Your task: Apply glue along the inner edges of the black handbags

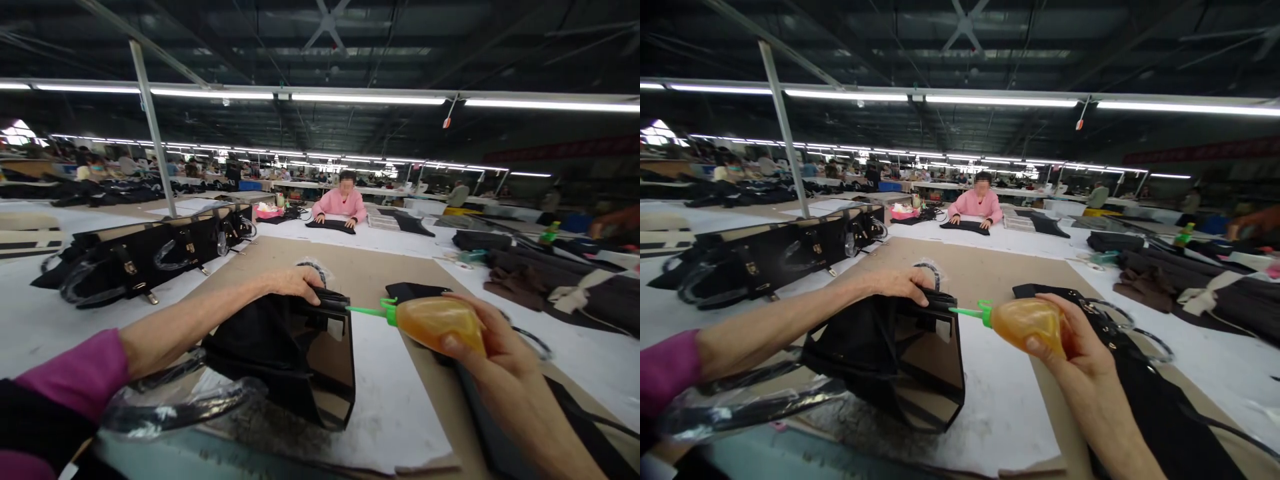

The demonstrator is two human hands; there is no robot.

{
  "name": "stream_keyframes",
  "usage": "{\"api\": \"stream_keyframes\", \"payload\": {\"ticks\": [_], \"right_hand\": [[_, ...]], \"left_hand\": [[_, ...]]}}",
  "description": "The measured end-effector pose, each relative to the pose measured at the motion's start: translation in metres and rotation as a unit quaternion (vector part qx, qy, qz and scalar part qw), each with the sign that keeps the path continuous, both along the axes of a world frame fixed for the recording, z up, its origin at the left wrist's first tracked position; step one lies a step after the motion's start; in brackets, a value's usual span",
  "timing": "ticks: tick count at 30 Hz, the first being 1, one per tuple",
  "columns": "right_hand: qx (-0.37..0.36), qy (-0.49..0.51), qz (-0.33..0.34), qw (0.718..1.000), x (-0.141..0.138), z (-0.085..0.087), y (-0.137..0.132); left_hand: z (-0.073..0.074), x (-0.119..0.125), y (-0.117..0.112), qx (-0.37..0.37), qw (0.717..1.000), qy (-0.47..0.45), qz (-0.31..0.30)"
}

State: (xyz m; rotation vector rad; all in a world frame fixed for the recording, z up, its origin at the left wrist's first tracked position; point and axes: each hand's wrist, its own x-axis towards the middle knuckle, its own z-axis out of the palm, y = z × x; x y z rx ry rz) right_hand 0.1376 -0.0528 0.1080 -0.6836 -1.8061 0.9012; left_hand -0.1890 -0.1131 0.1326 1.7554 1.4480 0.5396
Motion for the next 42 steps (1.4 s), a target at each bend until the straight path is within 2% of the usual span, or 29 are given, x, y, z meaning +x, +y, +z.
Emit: {"api": "stream_keyframes", "payload": {"ticks": [9, 15, 23, 31, 39, 42], "right_hand": [[0.047, -0.028, -0.024, 0.998, -0.003, -0.003, 0.01], [0.028, -0.012, 0.007, 1.0, -0.006, -0.005, 0.018], [0.024, 0.011, 0.022, 0.999, -0.011, -0.003, 0.015], [0.038, -0.046, 0.011, 0.998, -0.001, -0.011, 0.006], [0.008, -0.004, 0.02, 1.0, -0.003, -0.011, 0.016], [0.0, -0.021, 0.029, 0.999, -0.004, -0.012, 0.014]], "left_hand": [[0.001, -0.002, -0.004, -0.012, 1.0, -0.004, -0.008], [0.001, -0.002, -0.005, -0.01, 1.0, -0.005, -0.007], [0.002, 0.003, -0.007, -0.017, 1.0, 0.01, 0.001], [-0.001, 0.003, -0.006, -0.017, 1.0, -0.01, 0.01], [-0.001, 0.005, -0.005, -0.019, 1.0, -0.002, -0.001], [-0.001, 0.004, -0.004, -0.013, 1.0, 0.004, -0.005]]}}
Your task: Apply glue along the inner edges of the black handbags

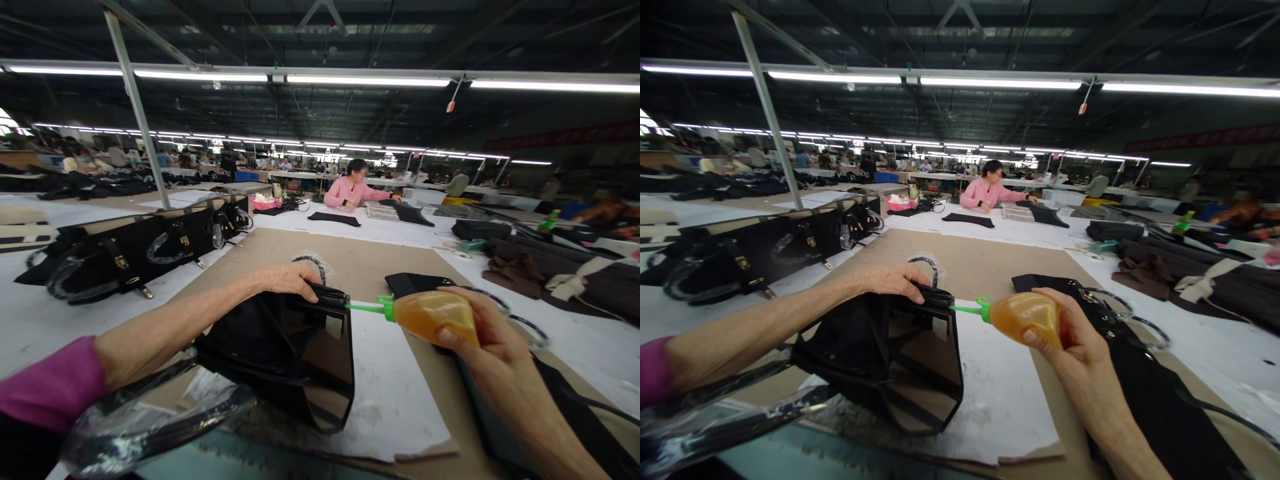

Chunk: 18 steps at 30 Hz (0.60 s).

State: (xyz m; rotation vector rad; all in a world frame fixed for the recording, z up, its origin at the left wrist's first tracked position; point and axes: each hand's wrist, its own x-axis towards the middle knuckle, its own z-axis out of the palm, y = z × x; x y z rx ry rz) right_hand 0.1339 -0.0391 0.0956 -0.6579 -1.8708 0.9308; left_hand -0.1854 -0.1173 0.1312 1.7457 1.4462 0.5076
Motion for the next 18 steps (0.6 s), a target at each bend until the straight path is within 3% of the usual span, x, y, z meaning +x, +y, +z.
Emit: {"api": "stream_keyframes", "payload": {"ticks": [18], "right_hand": [[0.016, -0.097, -0.012, 0.995, 0.014, -0.033, -0.024]], "left_hand": [[-0.007, 0.0, 0.006, 0.006, 1.0, -0.014, -0.006]]}}
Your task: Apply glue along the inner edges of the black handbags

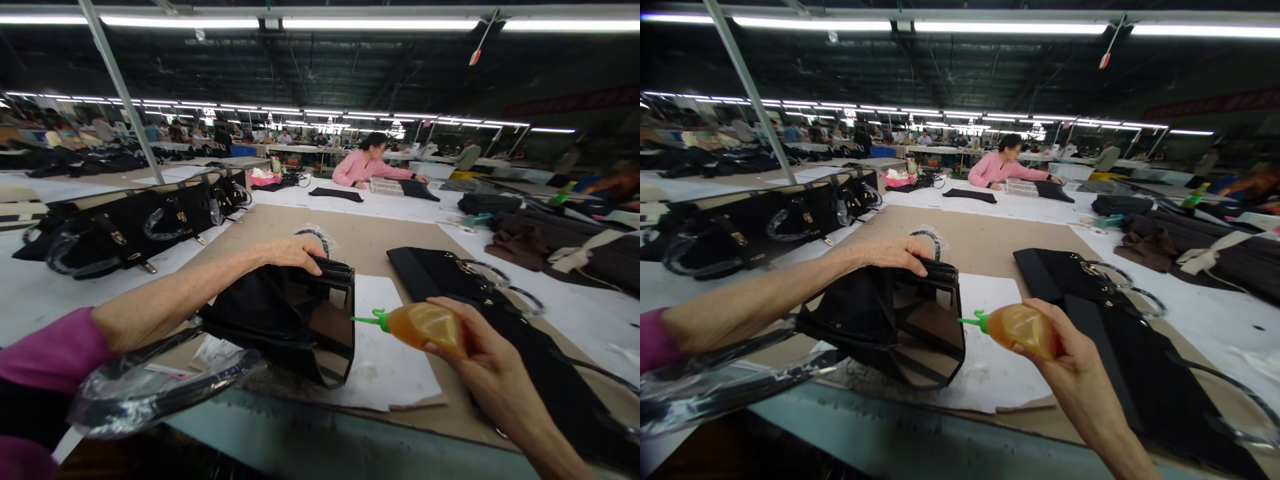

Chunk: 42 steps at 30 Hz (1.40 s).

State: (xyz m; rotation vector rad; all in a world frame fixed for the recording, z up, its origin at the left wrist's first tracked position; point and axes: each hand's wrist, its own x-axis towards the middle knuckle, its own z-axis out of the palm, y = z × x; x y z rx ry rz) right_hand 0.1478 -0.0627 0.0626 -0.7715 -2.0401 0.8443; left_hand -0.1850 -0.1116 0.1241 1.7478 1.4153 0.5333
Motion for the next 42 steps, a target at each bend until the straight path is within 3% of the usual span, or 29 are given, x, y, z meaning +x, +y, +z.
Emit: {"api": "stream_keyframes", "payload": {"ticks": [10, 16, 25, 29, 32, 35, 42], "right_hand": [[-0.001, -0.058, 0.011, 0.998, 0.007, -0.029, -0.004], [-0.036, -0.08, 0.024, 0.996, 0.011, -0.054, -0.005], [-0.091, -0.1, 0.011, 0.991, 0.015, -0.085, -0.01], [-0.16, -0.068, -0.003, 0.985, 0.019, -0.096, -0.009], [-0.255, 0.008, -0.006, 0.967, 0.021, -0.105, -0.006], [-0.325, 0.078, 0.0, 0.942, 0.021, -0.11, -0.004], [-0.357, 0.146, -0.006, 0.923, 0.004, -0.104, -0.002]], "left_hand": [[-0.002, 0.006, 0.002, 0.012, 0.999, 0.023, -0.027], [-0.003, 0.011, 0.0, 0.017, 0.998, 0.053, -0.033], [-0.005, 0.033, -0.027, 0.047, 0.991, 0.125, -0.015], [-0.012, 0.054, -0.048, 0.135, 0.966, 0.218, -0.019], [-0.017, 0.062, -0.062, 0.203, 0.937, 0.283, -0.011], [-0.02, 0.056, -0.07, 0.243, 0.915, 0.322, 0.011], [-0.02, 0.032, -0.071, 0.311, 0.87, 0.379, 0.057]]}}
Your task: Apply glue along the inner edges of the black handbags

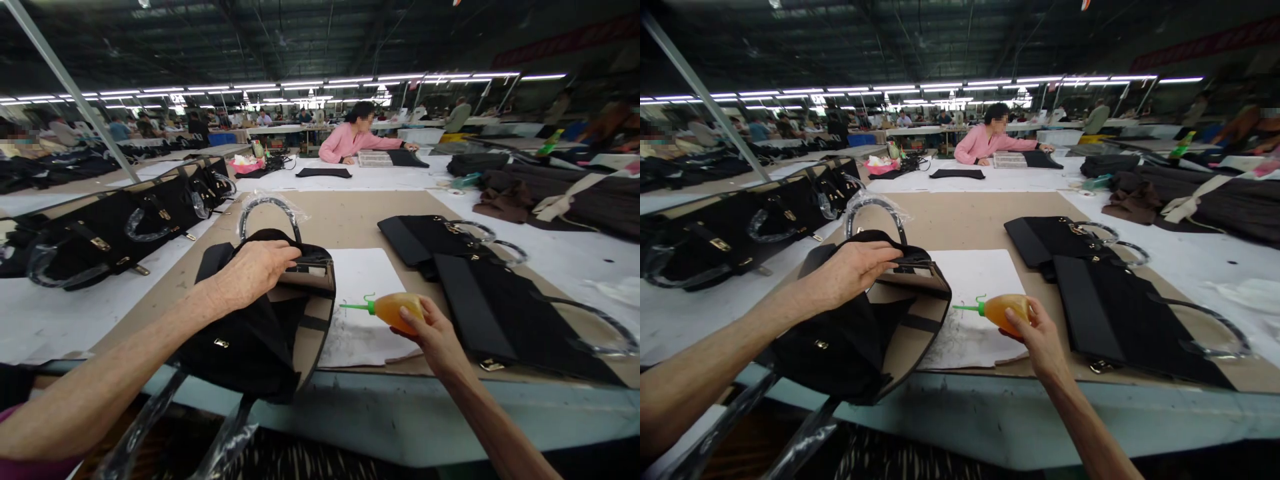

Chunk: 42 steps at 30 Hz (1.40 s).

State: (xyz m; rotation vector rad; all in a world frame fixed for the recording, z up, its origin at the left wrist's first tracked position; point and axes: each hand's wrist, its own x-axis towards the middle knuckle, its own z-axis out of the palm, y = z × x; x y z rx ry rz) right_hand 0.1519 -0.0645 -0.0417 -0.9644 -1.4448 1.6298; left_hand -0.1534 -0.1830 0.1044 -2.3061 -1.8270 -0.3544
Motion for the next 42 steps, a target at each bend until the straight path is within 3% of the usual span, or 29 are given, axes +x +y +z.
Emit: {"api": "stream_keyframes", "payload": {"ticks": [9, 24, 35, 42], "right_hand": [[0.032, -0.035, 0.01, 0.999, -0.023, -0.009, 0.009], [0.058, -0.047, -0.001, 0.997, -0.035, -0.024, 0.017], [-0.008, -0.063, 0.056, 0.996, -0.023, -0.017, 0.004], [-0.032, -0.058, 0.048, 0.997, -0.017, -0.021, 0.002]], "left_hand": [[-0.032, 0.017, -0.016, -0.008, 1.0, 0.009, 0.015], [-0.035, 0.015, -0.016, -0.006, 1.0, -0.009, 0.005], [-0.036, 0.013, -0.015, -0.007, 1.0, -0.006, 0.004], [-0.037, 0.012, -0.014, -0.018, 1.0, -0.002, 0.011]]}}
